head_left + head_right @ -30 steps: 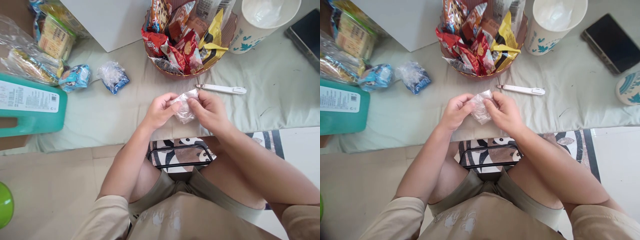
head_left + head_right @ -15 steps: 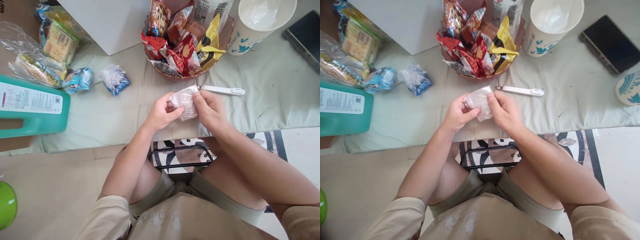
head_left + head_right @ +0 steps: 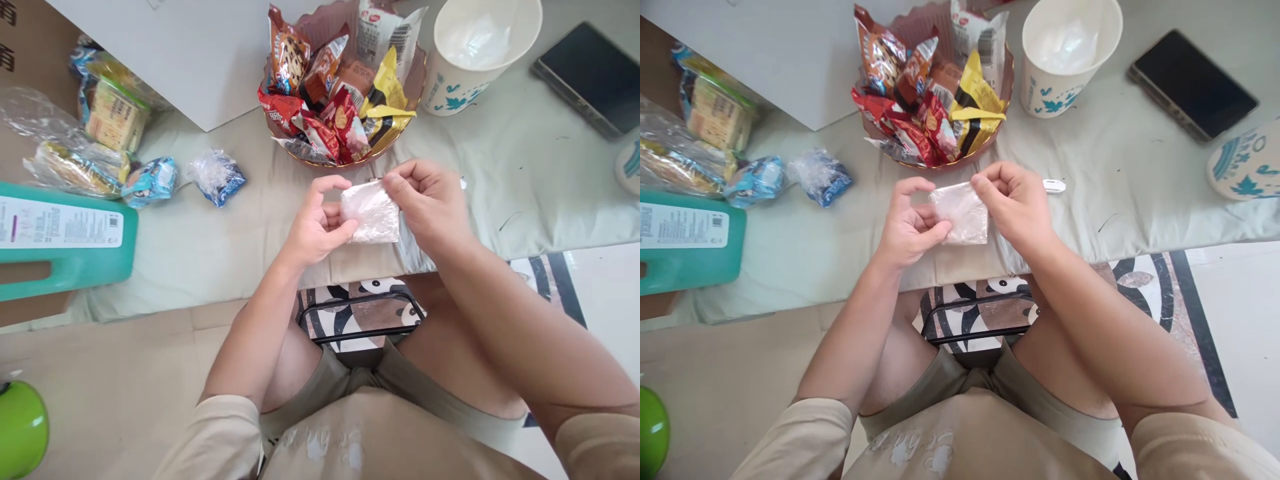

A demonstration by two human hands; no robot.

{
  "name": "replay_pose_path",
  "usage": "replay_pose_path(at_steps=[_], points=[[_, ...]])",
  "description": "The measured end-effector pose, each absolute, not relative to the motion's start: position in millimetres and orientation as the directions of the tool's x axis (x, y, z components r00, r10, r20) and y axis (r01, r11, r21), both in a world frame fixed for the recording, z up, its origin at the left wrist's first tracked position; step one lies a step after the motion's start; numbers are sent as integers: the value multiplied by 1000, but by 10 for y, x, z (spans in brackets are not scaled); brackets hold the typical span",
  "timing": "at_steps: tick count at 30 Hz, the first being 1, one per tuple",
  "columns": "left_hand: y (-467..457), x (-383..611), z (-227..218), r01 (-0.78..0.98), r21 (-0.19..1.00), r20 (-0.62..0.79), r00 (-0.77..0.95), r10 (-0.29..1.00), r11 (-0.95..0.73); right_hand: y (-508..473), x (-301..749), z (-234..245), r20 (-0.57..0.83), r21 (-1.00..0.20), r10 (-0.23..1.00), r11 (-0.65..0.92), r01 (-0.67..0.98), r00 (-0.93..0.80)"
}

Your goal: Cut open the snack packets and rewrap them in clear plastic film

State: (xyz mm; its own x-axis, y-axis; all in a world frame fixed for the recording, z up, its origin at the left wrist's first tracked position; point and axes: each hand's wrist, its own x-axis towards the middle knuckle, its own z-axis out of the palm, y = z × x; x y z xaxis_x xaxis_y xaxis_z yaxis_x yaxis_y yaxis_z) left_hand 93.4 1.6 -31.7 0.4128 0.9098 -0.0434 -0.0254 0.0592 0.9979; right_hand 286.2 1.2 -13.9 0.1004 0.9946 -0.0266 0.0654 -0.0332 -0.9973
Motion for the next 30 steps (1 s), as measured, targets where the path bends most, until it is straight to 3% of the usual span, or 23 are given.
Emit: replay_pose_path(at_steps=[6, 9, 13, 16, 21, 25, 30], points=[[62, 983, -281, 31, 999, 18, 333, 943, -29, 90, 2946, -108, -124, -987, 964, -94, -134, 235], [71, 1001, -331, 13, 998, 53, 310, 949, -60, 72, 2982, -77, -152, -979, 976, -127, -161, 153], [99, 1027, -392, 37, 997, 50, 304, 951, -65, 47, 2991, -76, -182, -980, 982, -186, -69, -56], [122, 1076, -375, 74, 994, 59, 309, 949, -85, 86, 2970, -89, -147, -988, 987, -150, -46, -62], [153, 1254, -109, 117, 971, 175, 239, 955, -207, 212, 3019, -42, -80, -979, 994, -92, -184, -74], [389, 1449, 333, 252, 919, 238, 259, 936, -304, 292, 3244, 26, -70, -944, 995, -44, -327, 68], [1288, 1928, 941, 415, 746, 239, 564, 790, -521, 457, 3598, 52, -222, -874, 893, -3, -486, 392]])
